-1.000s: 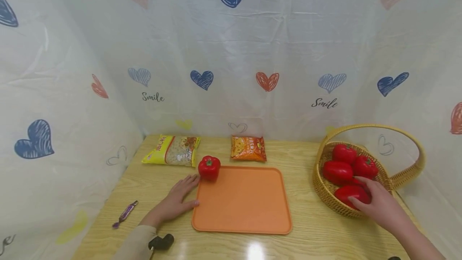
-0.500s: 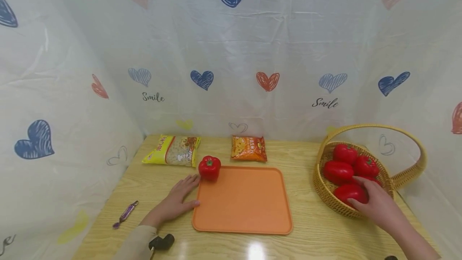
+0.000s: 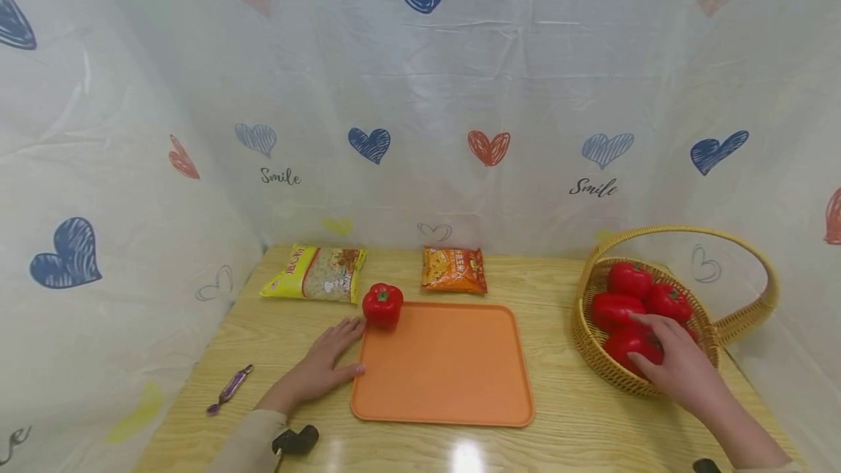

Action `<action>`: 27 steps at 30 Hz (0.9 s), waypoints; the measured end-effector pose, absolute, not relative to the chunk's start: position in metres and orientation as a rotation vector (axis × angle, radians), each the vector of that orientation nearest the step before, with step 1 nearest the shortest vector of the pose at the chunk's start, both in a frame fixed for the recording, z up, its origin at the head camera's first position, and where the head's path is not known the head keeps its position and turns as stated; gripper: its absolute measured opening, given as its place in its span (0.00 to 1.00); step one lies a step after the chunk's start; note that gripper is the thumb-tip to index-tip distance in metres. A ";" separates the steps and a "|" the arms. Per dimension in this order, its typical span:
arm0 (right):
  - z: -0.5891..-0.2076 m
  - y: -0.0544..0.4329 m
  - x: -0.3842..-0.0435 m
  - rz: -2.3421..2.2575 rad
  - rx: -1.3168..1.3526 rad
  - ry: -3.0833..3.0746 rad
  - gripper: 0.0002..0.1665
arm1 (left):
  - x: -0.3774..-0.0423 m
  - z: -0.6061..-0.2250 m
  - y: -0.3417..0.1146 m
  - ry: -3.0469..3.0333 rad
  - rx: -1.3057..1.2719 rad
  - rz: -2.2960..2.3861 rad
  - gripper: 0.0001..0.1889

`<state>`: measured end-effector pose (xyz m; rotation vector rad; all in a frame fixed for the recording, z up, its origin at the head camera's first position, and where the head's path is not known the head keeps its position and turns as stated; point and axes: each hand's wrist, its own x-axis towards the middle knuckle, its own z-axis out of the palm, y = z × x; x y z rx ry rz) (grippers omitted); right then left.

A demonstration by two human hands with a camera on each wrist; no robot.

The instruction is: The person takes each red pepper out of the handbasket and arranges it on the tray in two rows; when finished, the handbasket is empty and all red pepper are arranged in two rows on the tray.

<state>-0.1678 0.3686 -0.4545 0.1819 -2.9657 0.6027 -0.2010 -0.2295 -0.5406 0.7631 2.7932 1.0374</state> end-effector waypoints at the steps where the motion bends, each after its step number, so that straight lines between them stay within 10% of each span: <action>1: -0.455 0.368 -0.168 0.601 0.181 -2.961 0.41 | -0.201 -0.540 -0.229 2.793 0.762 1.037 0.41; 15: -0.460 0.369 -0.173 0.607 0.083 -3.017 0.51 | -0.200 -0.540 -0.229 2.787 0.749 1.042 0.40; 27: -0.463 0.370 -0.171 0.636 0.152 -3.008 0.39 | -0.201 -0.542 -0.229 2.797 0.752 1.020 0.40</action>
